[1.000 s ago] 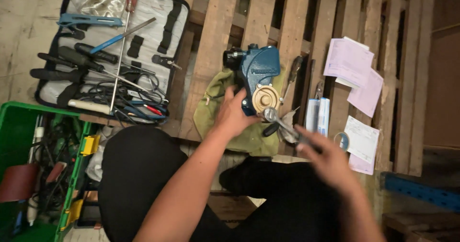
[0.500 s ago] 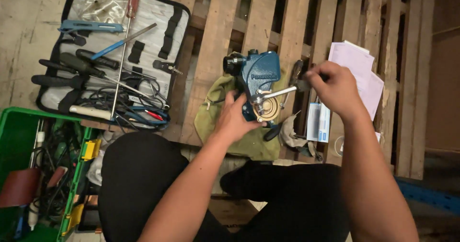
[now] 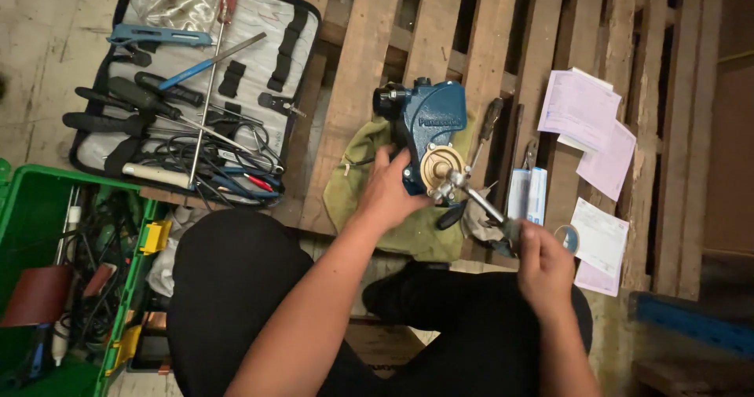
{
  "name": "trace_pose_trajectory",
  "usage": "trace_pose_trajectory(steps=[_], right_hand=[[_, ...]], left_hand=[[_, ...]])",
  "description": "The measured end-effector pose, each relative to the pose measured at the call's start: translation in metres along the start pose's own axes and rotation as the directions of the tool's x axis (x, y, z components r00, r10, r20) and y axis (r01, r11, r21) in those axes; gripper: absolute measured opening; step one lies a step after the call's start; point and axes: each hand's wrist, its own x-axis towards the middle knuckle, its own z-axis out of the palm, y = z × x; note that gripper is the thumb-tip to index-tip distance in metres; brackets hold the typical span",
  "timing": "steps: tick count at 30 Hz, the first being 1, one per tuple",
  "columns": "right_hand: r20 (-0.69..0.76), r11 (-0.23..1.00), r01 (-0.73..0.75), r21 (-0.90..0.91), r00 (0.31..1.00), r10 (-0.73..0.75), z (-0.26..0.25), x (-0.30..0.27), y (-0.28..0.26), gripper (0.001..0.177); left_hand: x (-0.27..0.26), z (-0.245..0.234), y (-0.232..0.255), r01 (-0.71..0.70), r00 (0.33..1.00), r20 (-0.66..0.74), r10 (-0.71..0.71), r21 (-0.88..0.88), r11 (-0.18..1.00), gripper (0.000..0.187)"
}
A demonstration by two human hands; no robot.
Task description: Disassembling a water pump using a wrench and other hand tools on a wooden pallet workbench.
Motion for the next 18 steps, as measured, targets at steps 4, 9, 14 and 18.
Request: trace_pose_trajectory(steps=[4,9,14,18], right_hand=[[-0.060,0.999,-0.023,0.042,0.998,0.025,0.007,-0.017,-0.001,0.027],[-0.181,0.999,-0.001,0.051,0.983,0.010,0.006,-0.021,-0.017,0.025],[-0.120,0.995,0.103,0.005,0.988,-0.102,0.000,-0.019,-0.030,0.026],[-0.073,0.976,0.217,-0.021,0.973,-0.218,0.001,-0.021,-0.038,0.025]], left_hand=[[-0.002,-0.003,0.003,0.002,1.000,0.000,-0.002,0.019,1.000,0.091],[-0.010,-0.009,0.016,-0.009,1.000,-0.004,0.009,-0.025,1.000,0.091],[-0.006,-0.012,0.021,0.028,0.999,0.038,-0.030,0.039,0.999,0.091],[-0.006,-0.016,0.027,0.068,0.993,0.089,-0.076,0.086,0.994,0.087]])
